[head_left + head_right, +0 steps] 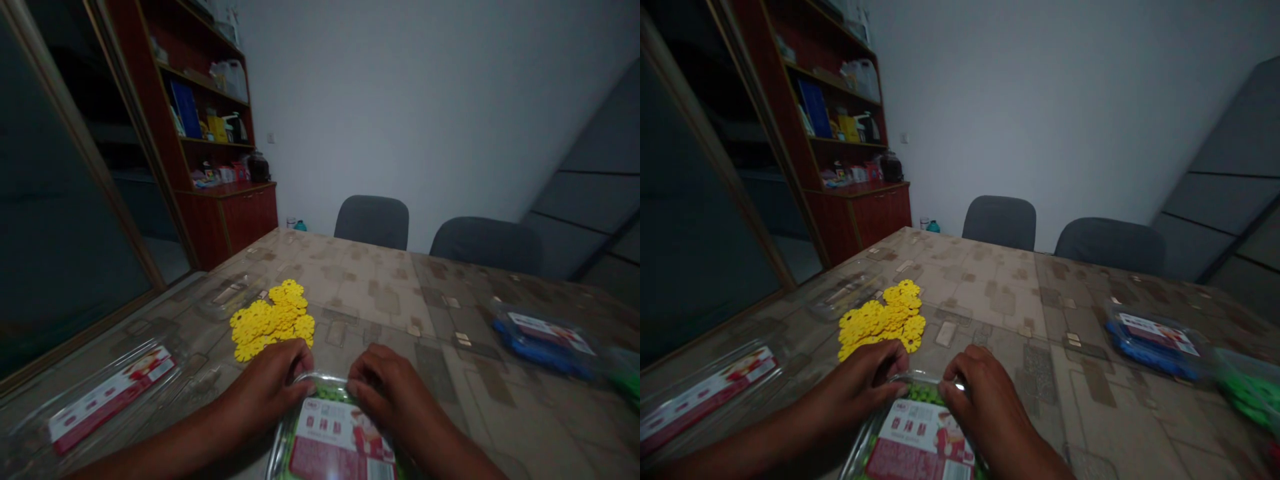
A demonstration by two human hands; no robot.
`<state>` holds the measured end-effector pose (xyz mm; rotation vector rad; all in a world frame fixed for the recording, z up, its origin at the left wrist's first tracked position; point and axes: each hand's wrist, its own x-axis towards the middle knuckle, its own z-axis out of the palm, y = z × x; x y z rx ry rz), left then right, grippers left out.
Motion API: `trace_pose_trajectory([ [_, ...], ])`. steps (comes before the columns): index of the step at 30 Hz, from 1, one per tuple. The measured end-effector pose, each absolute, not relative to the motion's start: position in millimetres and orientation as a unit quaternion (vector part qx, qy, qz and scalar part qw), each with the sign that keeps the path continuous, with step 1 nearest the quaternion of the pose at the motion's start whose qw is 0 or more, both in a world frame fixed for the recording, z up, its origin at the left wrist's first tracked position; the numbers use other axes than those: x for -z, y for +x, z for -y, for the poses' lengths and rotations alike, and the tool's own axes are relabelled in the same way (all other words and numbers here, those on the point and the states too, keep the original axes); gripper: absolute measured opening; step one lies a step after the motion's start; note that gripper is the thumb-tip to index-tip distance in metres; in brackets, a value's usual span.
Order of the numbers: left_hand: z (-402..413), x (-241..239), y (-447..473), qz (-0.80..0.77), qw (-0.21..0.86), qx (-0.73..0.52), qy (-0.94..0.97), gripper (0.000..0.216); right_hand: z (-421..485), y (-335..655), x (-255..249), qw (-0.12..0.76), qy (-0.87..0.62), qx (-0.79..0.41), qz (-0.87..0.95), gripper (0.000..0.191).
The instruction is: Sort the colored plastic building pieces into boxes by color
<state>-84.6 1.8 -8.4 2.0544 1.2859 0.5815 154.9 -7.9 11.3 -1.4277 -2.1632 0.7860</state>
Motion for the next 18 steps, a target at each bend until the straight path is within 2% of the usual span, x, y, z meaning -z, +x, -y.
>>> trace_pose_trajectory([
  [18, 1, 11, -82, -0.488, 0.286, -0.217, 0.795, 0.006, -3, 135, -9, 0.223, -0.468, -0.310, 0.797, 0.019],
])
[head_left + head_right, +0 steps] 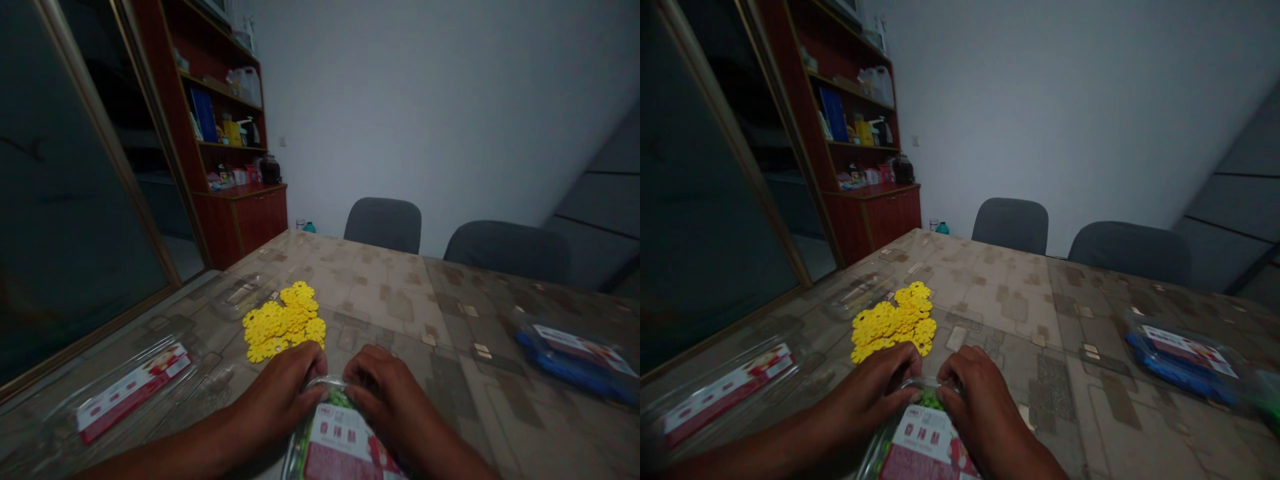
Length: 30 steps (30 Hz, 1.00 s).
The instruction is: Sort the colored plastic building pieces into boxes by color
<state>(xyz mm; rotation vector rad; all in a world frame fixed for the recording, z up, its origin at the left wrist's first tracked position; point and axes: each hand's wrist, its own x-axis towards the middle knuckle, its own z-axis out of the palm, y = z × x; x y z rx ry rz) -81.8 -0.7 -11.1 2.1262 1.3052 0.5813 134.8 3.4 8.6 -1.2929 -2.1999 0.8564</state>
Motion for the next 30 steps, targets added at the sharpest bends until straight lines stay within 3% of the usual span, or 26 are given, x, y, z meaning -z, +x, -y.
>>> trace_pose_trajectory([
  [10, -2, 12, -82, -0.457, 0.256, -0.252, 0.814, 0.014, 4, 138, -2, 0.233, -0.422, -0.267, 0.834, 0.016],
  [20, -1, 4, -80, -0.466, 0.258, -0.228, 0.815, 0.013, 5, 140, -7, 0.178, -0.500, -0.247, 0.811, 0.018],
  [25, -3, -3, -80, -0.447, 0.326, -0.248, 0.795, 0.017, 4, 141, -10, 0.223, -0.477, -0.260, 0.809, 0.021],
  [30, -5, 6, -75, -0.433, 0.468, -0.318, 0.702, 0.026, 2, 143, -4, 0.234, -0.477, -0.237, 0.814, 0.021],
])
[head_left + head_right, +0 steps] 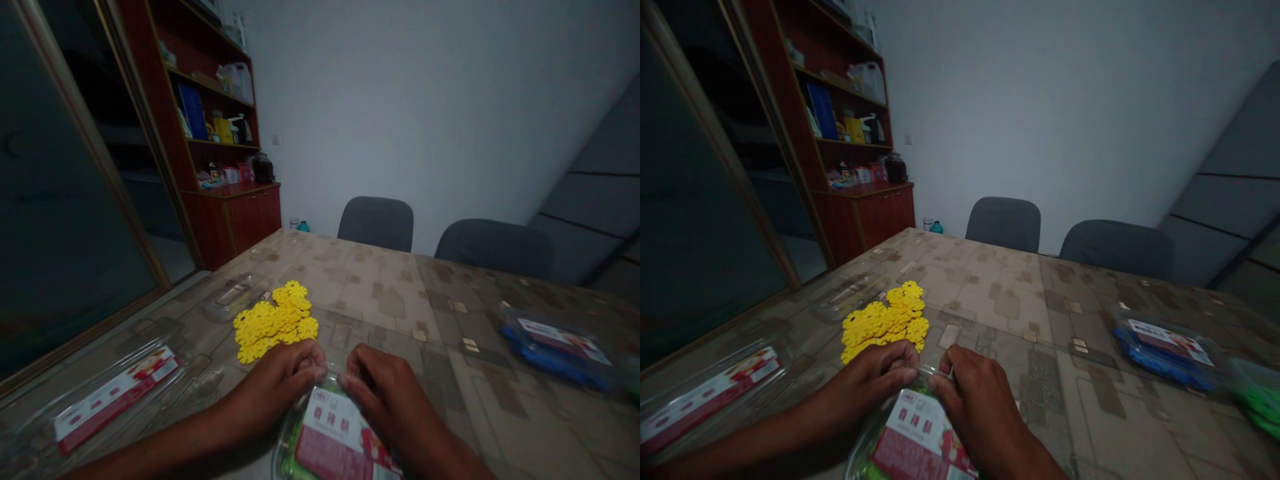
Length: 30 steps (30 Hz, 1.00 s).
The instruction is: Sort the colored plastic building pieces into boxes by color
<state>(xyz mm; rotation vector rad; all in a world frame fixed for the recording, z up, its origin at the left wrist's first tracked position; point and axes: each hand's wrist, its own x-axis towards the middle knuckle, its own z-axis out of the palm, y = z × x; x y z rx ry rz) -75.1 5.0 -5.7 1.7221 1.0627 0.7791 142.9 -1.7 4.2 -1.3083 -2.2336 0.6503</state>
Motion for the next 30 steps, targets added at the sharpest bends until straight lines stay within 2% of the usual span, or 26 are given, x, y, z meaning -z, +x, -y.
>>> trace_pose_trajectory([
  [3, -6, 13, -74, -0.441, 0.555, -0.347, 0.614, 0.038, 1, 142, -1, 0.240, -0.481, -0.204, 0.818, 0.016],
  [6, -6, 17, -73, -0.447, 0.598, -0.351, 0.565, 0.045, 0, 140, -3, 0.222, -0.494, -0.179, 0.821, 0.016],
  [10, -4, 18, -67, -0.458, 0.589, -0.371, 0.552, 0.050, 1, 141, -10, 0.167, -0.528, -0.197, 0.809, 0.025],
  [16, -3, 23, -63, -0.493, 0.525, -0.410, 0.560, 0.055, 5, 159, -2, 0.151, -0.549, -0.229, 0.790, 0.033],
  [18, -4, 23, -65, -0.498, 0.513, -0.418, 0.561, 0.053, 5, 164, 0, 0.178, -0.545, -0.256, 0.778, 0.037],
  [24, 4, 11, -67, -0.478, 0.515, -0.406, 0.584, 0.049, 3, 168, -6, 0.345, -0.530, -0.382, 0.674, 0.041],
  [30, 16, -6, -67, -0.469, 0.496, -0.396, 0.614, 0.047, 7, 170, -9, 0.372, -0.511, -0.401, 0.663, 0.048],
])
